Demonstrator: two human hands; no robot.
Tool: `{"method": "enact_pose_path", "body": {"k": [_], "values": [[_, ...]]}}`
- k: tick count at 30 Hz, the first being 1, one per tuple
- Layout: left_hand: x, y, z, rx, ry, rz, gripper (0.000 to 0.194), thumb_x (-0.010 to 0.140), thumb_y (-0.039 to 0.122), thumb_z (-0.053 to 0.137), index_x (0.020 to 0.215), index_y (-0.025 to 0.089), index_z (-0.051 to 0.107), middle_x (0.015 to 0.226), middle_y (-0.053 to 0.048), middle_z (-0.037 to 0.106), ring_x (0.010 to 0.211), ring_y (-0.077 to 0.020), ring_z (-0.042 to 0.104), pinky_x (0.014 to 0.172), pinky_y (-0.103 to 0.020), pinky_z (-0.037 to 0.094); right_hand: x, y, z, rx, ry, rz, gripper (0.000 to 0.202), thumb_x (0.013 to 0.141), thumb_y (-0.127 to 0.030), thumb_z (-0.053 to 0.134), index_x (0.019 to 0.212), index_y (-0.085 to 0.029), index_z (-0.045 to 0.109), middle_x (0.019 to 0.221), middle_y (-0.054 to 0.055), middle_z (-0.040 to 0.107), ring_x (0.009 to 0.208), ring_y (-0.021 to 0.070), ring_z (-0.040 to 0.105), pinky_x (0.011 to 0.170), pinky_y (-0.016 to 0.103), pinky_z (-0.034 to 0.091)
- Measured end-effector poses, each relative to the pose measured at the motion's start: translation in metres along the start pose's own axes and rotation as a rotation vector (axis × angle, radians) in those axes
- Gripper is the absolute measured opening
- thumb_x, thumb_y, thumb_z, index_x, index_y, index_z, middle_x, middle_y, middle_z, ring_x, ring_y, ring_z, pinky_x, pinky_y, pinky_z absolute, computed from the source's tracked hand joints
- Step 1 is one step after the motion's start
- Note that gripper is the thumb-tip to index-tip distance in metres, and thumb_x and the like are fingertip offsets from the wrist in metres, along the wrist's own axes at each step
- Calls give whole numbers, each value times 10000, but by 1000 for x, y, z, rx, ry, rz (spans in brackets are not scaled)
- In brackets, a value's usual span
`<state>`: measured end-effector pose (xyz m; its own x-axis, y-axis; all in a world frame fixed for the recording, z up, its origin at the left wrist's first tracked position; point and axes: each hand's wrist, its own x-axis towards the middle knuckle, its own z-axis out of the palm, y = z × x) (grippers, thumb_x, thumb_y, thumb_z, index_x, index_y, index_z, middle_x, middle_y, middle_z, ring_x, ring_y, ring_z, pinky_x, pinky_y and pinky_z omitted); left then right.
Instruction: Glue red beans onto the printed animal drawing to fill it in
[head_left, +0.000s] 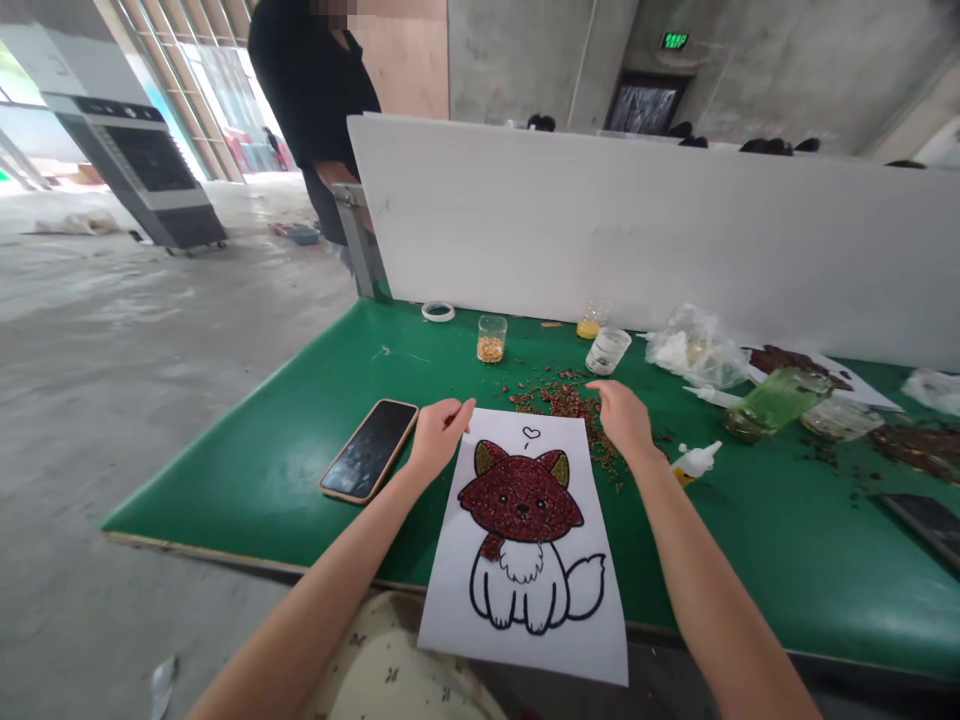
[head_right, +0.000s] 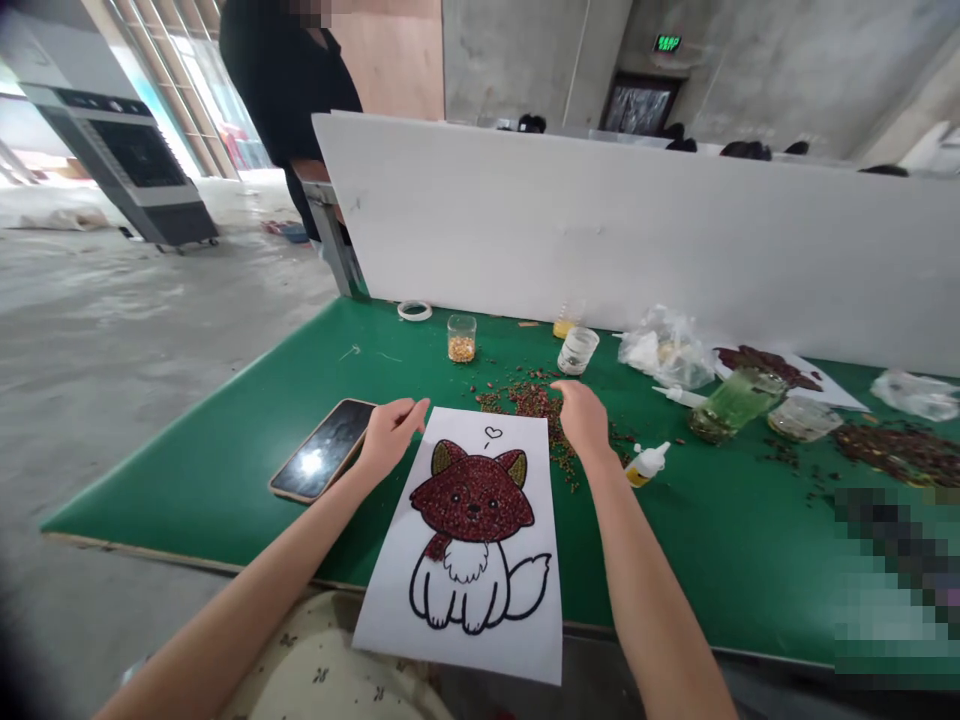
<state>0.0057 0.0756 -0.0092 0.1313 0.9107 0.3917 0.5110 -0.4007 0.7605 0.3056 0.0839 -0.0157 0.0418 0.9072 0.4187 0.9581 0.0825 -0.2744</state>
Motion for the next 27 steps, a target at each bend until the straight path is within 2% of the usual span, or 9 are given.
{"method": "enact_pose_path", "body": {"k": [2, 5, 12, 16, 20, 27], "values": [[-3, -7, 1, 54, -16, 58, 462, 888, 366, 422, 473, 164, 444, 474, 27, 430, 476, -86, 395, 529, -226, 297, -6, 5, 12, 28, -39, -59, 326, 832, -99, 393, 1001, -174, 661, 1060, 68, 670, 980, 193, 574, 813, 292, 420], [-2, -14, 1, 169, -45, 77, 449, 881, 354, 427, 473, 166, 439, 495, 16, 467, 499, -92, 411, 545, -230, 291, -11, 7, 20, 52, -47, -68, 308, 836, -104, 381, 921, -169, 670, 1007, 63, 675, 958, 190, 569, 829, 297, 421], [9, -21, 3, 289, -82, 66, 442, 879, 356, 423, 480, 167, 453, 531, -5, 527, 524, -106, 436, 563, -240, 279, -10, 7, 19, 25, -67, -85, 235, 811, -114, 453, 799, -185, 677, 905, 48, 672, 887, 192, 551, 786, 294, 416], [9, -22, 1, 308, -67, 42, 436, 877, 358, 421, 489, 166, 473, 534, -9, 526, 523, -108, 432, 554, -245, 266, -7, 8, 16, -24, -36, -56, 194, 838, -163, 486, 868, -168, 678, 931, 79, 646, 916, 220, 515, 773, 315, 404], [9, -21, 1, 324, -46, 25, 436, 877, 361, 419, 494, 166, 493, 529, -10, 523, 524, -112, 436, 550, -252, 260, -1, -3, 18, -52, -76, -109, 154, 855, -225, 529, 844, -196, 680, 914, 64, 622, 906, 212, 493, 780, 311, 391], [10, -23, 3, 350, -53, 13, 437, 875, 366, 424, 488, 173, 490, 535, -14, 537, 533, -122, 467, 553, -260, 275, 4, -13, 24, -122, -123, -116, 147, 835, -203, 566, 743, -195, 680, 894, 76, 596, 901, 226, 467, 761, 328, 377]]}}
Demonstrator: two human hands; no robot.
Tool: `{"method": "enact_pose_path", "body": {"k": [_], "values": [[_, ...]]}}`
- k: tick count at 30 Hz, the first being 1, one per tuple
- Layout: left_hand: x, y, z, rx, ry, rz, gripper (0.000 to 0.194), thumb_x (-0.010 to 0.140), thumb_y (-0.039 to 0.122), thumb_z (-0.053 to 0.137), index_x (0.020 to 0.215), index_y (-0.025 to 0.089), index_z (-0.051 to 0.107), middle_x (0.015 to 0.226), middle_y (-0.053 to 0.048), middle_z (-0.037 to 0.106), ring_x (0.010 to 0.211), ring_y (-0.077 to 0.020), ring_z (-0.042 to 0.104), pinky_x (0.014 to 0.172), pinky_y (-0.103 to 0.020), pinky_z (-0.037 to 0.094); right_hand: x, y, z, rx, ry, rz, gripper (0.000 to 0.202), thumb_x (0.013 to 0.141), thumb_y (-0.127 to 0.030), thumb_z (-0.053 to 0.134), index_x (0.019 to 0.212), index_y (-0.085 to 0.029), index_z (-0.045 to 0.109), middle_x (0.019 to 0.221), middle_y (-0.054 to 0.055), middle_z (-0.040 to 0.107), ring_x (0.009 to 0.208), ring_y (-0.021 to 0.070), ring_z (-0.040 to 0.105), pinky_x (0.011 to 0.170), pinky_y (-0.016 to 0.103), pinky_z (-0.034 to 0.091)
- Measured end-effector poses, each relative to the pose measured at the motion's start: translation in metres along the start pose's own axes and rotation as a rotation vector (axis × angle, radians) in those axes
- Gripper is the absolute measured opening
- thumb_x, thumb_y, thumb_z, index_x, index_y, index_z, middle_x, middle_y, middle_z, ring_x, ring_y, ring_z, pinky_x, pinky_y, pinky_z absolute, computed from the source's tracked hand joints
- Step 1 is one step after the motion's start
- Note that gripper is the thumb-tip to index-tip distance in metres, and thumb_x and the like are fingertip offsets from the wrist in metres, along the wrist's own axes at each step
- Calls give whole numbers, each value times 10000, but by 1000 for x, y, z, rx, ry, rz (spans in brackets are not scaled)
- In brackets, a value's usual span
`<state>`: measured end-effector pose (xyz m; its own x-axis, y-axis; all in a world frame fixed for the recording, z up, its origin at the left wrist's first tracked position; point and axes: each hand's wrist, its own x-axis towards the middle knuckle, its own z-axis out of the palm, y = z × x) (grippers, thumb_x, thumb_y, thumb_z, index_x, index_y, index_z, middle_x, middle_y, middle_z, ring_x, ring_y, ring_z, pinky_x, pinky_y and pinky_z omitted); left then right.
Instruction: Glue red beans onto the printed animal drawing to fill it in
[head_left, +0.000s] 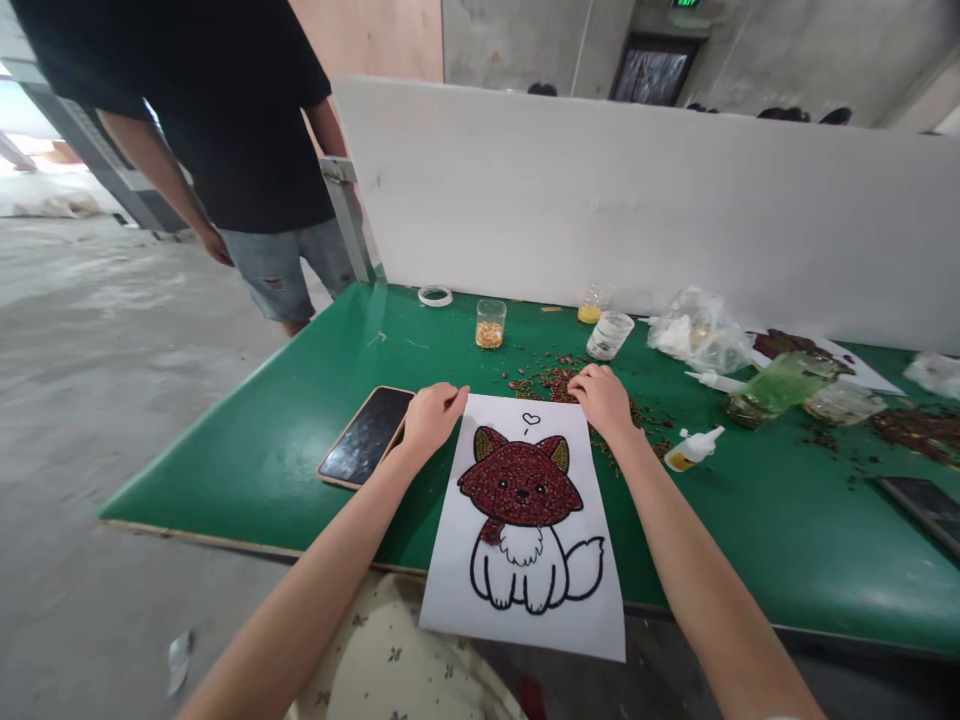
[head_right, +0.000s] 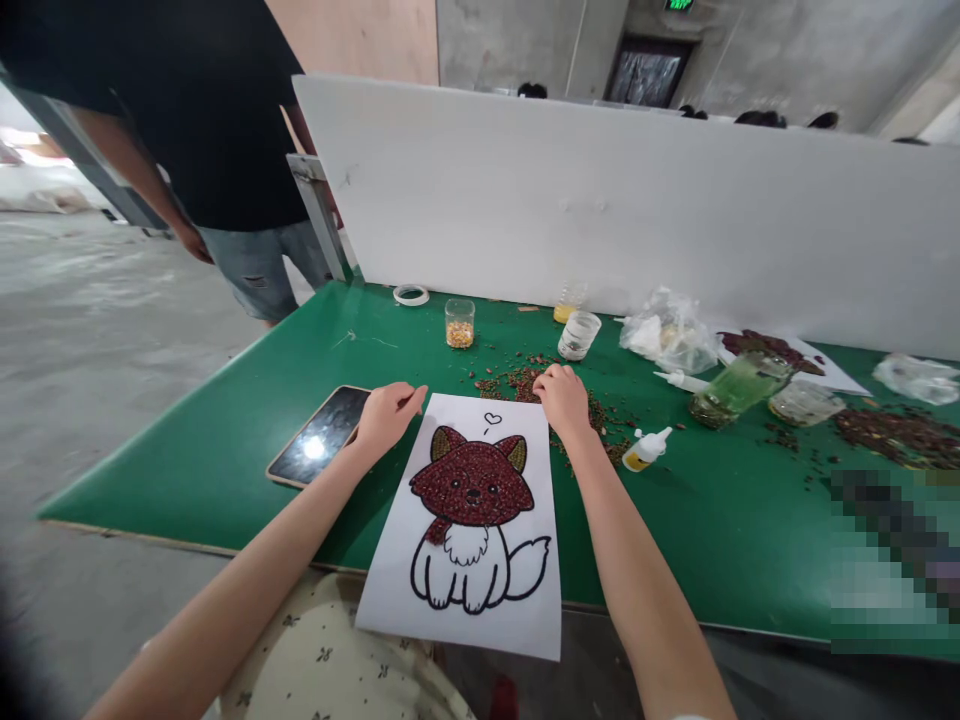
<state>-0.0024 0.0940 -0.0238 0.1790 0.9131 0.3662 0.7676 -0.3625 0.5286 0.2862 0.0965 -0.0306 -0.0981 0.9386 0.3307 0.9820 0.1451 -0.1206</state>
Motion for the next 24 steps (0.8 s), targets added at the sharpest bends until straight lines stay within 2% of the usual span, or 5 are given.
{"method": "enact_pose_path", "body": {"k": [5, 13, 24], "values": [[-1, 1, -2, -6, -13, 3, 439, 882, 362, 426, 490, 175, 488, 552, -13, 554, 551, -123, 488, 558, -257, 285, -1, 2, -1, -12, -13, 21, 144, 829, -205, 569, 747, -211, 688, 891, 65, 604, 900, 217, 472, 735, 309, 375], [-1, 2, -3, -77, -12, 35, 443, 914, 401, 388, 580, 173, 570, 622, -19, 603, 599, -132, 533, 579, -247, 319, -2, 0, 3, -15, -10, 93, 165, 812, -185, 557, 723, -218, 693, 851, 56, 616, 855, 206, 485, 636, 290, 351], [-2, 2, -4, -66, -24, 33, 438, 914, 402, 395, 587, 177, 580, 626, -20, 609, 606, -137, 539, 582, -246, 324, -4, 3, -2, -19, 24, 110, 170, 867, -214, 501, 826, -214, 666, 885, 63, 609, 886, 214, 482, 684, 295, 363]]}}
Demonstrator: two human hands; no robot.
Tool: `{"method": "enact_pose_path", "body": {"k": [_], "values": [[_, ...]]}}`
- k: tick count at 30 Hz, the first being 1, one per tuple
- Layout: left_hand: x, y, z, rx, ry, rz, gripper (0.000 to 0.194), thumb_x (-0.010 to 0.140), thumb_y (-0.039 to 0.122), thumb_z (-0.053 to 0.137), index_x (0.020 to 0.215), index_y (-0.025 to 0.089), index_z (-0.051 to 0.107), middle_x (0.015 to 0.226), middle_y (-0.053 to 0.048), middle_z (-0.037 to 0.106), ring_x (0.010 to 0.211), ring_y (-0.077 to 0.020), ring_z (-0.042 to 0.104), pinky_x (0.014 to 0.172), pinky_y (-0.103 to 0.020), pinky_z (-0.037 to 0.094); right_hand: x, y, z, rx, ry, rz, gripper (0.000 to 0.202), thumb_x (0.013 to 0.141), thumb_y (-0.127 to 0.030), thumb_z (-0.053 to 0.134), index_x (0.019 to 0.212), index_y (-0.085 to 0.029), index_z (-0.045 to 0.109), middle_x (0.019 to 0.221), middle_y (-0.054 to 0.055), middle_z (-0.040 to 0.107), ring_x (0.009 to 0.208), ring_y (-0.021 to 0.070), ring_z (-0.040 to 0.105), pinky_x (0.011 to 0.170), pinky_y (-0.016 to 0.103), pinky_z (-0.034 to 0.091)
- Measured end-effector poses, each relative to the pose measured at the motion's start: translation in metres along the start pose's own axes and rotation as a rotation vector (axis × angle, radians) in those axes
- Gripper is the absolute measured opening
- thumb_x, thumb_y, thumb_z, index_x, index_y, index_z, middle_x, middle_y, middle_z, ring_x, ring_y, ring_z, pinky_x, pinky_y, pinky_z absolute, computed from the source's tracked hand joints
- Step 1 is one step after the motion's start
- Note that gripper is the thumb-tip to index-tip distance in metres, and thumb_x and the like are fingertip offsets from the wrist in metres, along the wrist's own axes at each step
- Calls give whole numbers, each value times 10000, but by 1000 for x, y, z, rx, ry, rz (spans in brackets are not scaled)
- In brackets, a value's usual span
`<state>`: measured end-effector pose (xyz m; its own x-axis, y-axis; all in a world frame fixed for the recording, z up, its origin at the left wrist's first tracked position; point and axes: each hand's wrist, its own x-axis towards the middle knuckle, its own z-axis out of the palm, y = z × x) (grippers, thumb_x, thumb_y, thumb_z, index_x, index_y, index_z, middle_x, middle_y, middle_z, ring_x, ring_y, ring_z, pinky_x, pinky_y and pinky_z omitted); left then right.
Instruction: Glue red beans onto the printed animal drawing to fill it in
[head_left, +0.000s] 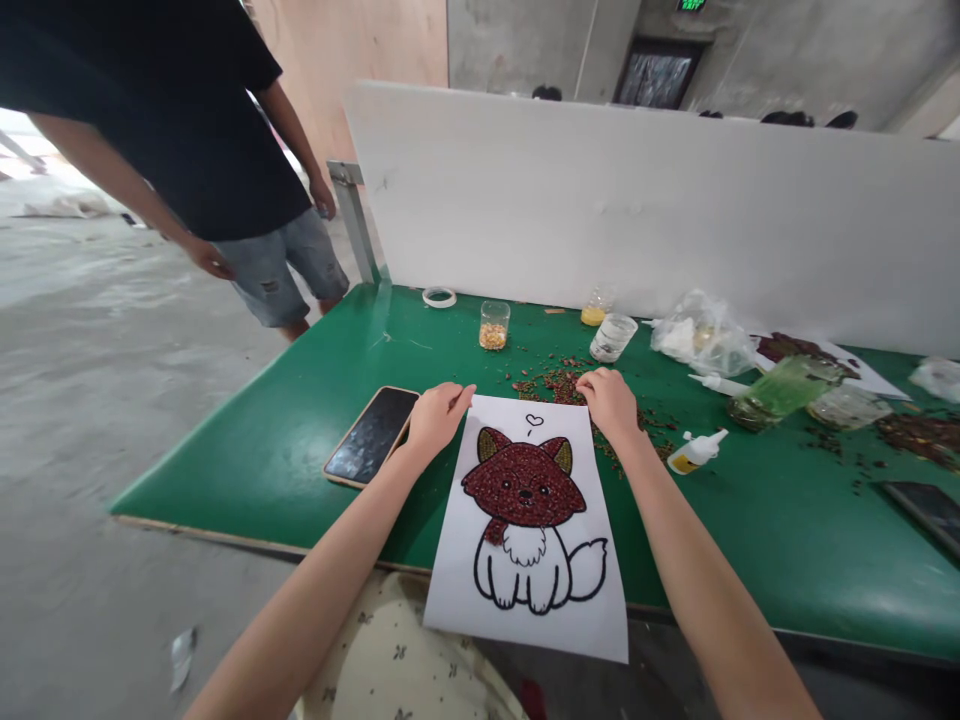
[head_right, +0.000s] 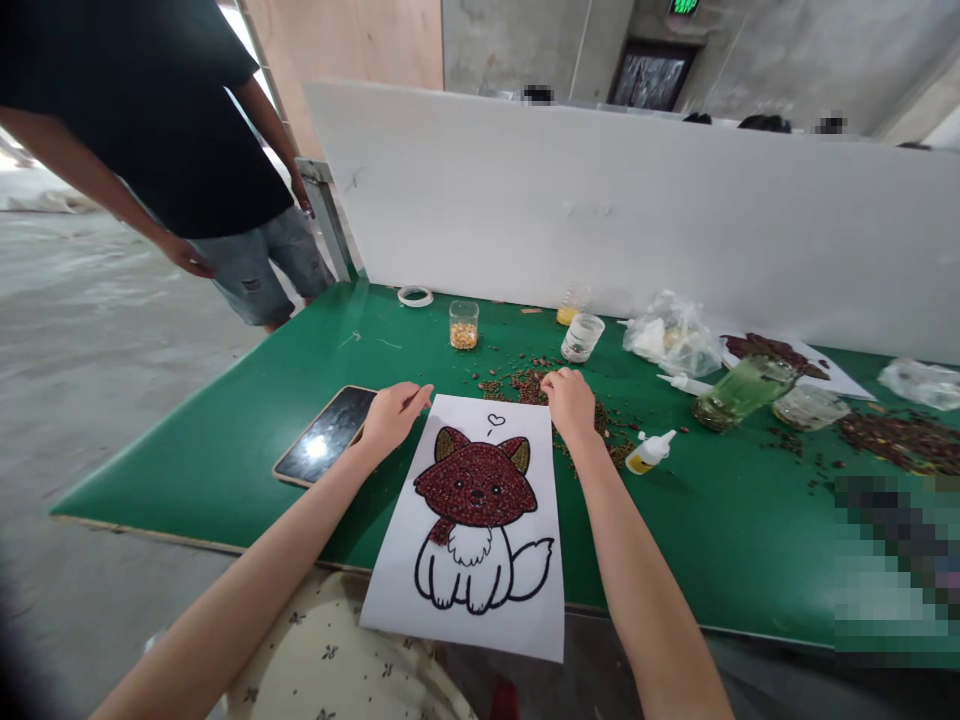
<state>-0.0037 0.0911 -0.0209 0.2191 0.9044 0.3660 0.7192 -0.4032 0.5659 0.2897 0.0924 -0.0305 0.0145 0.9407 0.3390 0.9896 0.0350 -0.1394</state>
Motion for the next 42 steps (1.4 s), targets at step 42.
{"method": "enact_pose_path", "body": {"k": [42], "values": [[-11, -4, -3, 237, -254, 175, 476, 960, 406, 248, 1120, 219, 654, 1054, -66, 689, 1161, -250, 503, 959, -407, 350, -50, -20, -37, 362, -270, -102, 112, 860, -287, 448, 855, -244, 551, 704, -9, 670, 628, 166, 583, 578, 239, 339]]}}
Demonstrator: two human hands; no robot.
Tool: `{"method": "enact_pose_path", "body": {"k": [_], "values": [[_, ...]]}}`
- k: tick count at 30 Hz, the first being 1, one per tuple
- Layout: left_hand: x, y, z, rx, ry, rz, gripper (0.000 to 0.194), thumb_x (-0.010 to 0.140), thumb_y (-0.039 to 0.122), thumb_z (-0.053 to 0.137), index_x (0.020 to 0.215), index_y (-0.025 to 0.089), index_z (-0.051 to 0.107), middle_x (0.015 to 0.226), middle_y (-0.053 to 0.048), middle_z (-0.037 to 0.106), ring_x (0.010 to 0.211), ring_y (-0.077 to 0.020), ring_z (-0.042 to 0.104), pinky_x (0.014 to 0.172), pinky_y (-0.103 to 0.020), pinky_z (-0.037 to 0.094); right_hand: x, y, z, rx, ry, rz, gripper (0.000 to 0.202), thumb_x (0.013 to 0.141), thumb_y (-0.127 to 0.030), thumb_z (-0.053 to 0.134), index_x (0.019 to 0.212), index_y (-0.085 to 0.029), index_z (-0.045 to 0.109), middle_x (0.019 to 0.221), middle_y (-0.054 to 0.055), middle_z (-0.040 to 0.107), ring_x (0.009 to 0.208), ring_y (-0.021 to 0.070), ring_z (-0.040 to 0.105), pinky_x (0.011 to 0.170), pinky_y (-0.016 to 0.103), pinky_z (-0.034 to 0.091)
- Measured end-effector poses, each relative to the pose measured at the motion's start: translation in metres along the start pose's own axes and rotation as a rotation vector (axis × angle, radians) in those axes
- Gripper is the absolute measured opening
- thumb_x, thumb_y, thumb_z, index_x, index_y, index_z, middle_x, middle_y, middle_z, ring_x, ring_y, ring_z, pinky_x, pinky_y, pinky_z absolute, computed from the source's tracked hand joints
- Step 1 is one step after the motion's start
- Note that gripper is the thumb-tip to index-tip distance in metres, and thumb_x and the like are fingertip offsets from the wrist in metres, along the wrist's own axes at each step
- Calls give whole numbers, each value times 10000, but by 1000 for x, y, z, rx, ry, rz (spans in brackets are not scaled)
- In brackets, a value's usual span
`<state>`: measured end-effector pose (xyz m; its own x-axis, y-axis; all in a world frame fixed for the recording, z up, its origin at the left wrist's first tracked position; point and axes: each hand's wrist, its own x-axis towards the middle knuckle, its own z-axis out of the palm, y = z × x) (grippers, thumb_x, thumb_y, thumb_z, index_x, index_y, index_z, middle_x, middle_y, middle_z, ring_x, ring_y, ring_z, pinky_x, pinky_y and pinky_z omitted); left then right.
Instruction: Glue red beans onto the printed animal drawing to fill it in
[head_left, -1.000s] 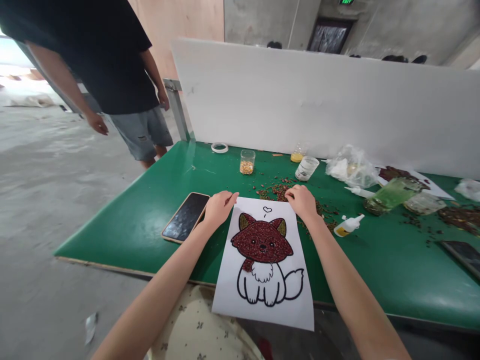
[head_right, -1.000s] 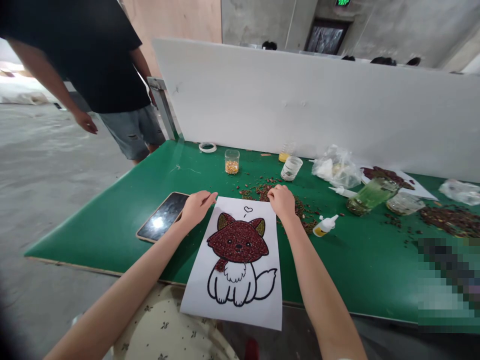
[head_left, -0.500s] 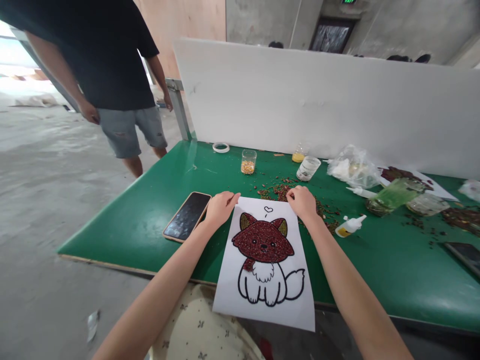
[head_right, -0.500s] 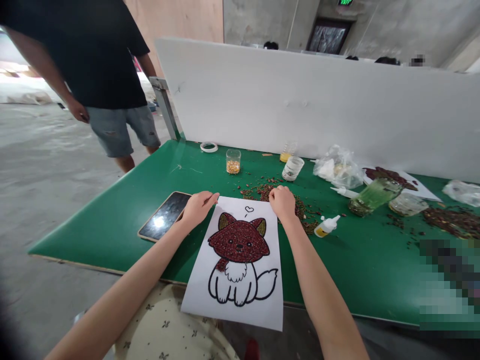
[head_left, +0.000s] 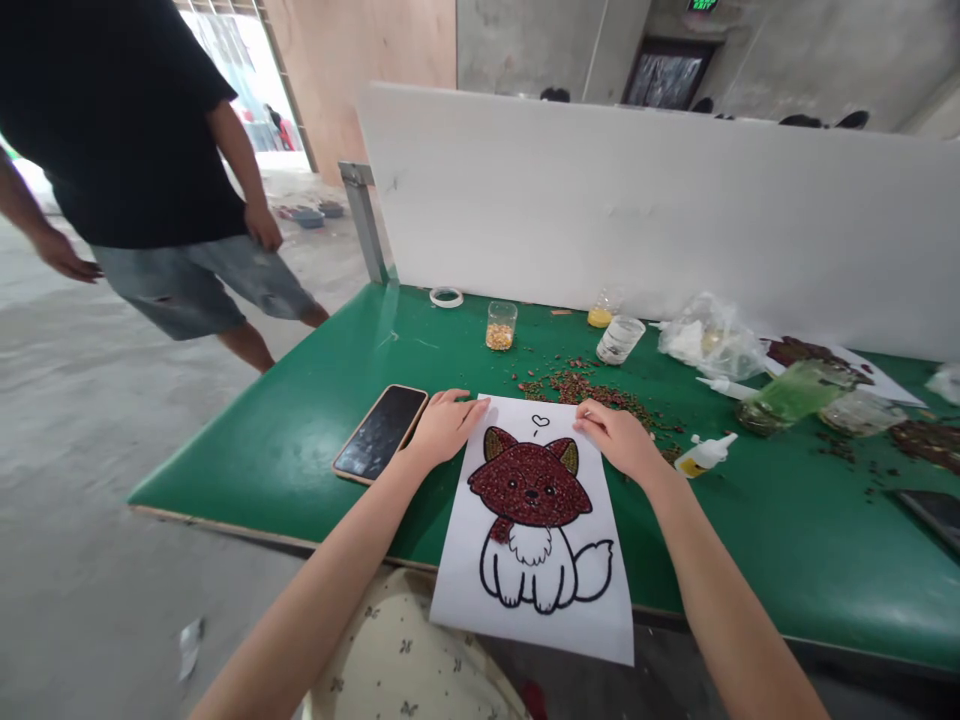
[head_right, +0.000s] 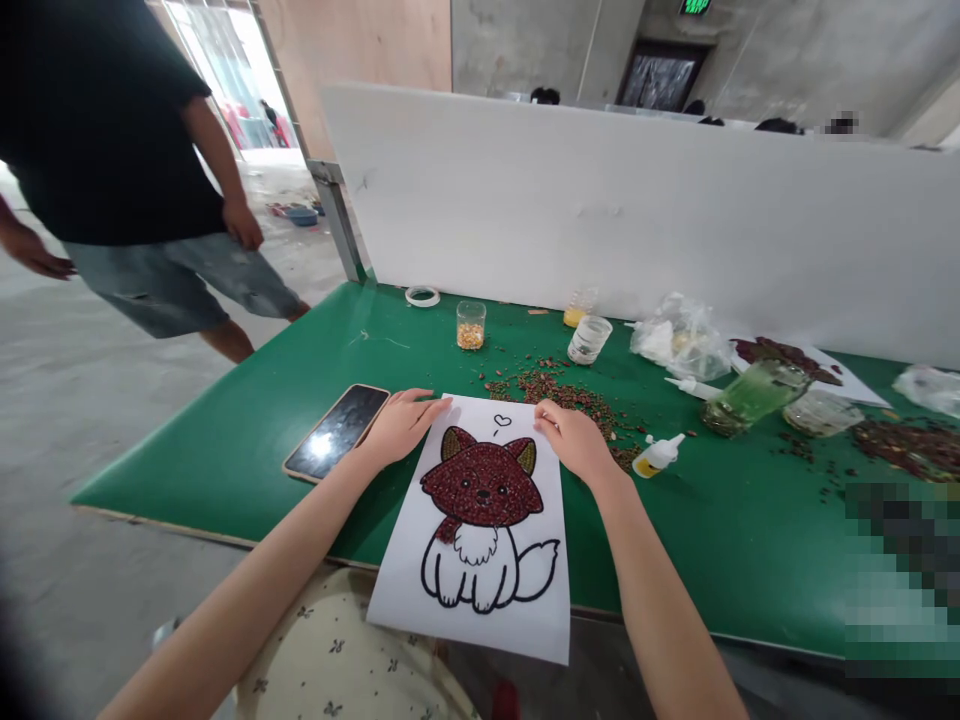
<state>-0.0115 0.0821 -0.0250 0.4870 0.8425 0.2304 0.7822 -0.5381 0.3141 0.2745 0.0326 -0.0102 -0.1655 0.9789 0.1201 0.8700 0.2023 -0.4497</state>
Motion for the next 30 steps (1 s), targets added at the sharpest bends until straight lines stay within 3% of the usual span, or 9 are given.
{"method": "enact_pose_path", "body": {"k": [5, 11, 15, 18, 22, 27, 30], "values": [[0, -3, 4, 14, -36, -38, 486, 964, 405, 214, 1269, 226, 545, 1203, -44, 628, 1248, -266, 426, 1012, -421, 324, 5, -3, 6, -159, -1, -1, 164, 881, -226, 404, 876, -240, 567, 777, 18, 657, 682, 164, 580, 570, 233, 312], [6, -4, 18, 11, 8, -49, 448, 960, 354, 240, 1339, 259, 459, 1314, -7, 547, 1344, -262, 302, 1089, -437, 246, 11, 0, 17, -184, 58, 22, 183, 912, -219, 355, 955, -218, 532, 835, 42, 654, 716, 164, 579, 598, 237, 324], [7, -3, 22, -1, 19, -17, 458, 953, 316, 242, 1373, 244, 410, 1389, -2, 463, 1389, -264, 195, 1124, -454, 180, 16, 2, 19, -192, 105, -11, 162, 895, -188, 379, 935, -193, 535, 876, 65, 649, 822, 193, 570, 718, 276, 354], [5, -2, 17, -50, 29, -33, 478, 956, 336, 224, 1365, 190, 424, 1397, -27, 452, 1381, -270, 216, 1119, -447, 210, 13, -2, 15, -194, 150, -54, 131, 871, -187, 420, 876, -188, 551, 936, 82, 631, 922, 225, 530, 812, 323, 344], [5, -3, 9, -118, 110, -71, 512, 963, 360, 202, 1293, 110, 503, 1337, -82, 519, 1335, -237, 331, 1104, -399, 275, -7, -25, 17, -54, 216, -138, 108, 852, -208, 460, 800, -206, 554, 873, 61, 614, 851, 217, 513, 788, 334, 367], [4, -6, 6, -132, 136, -127, 441, 946, 353, 304, 1215, 129, 572, 1257, -78, 589, 1264, -235, 430, 1075, -389, 326, -50, -70, 36, 57, 113, -207, 112, 848, -189, 504, 767, -218, 576, 824, 34, 619, 821, 207, 519, 740, 341, 365], [2, -4, 5, -116, 102, -153, 387, 897, 254, 410, 1236, 141, 558, 1269, -71, 581, 1272, -254, 417, 1061, -384, 345, -69, -90, 46, 29, 92, -234, 118, 858, -182, 518, 782, -226, 596, 849, 32, 620, 849, 208, 510, 755, 354, 360]]}}
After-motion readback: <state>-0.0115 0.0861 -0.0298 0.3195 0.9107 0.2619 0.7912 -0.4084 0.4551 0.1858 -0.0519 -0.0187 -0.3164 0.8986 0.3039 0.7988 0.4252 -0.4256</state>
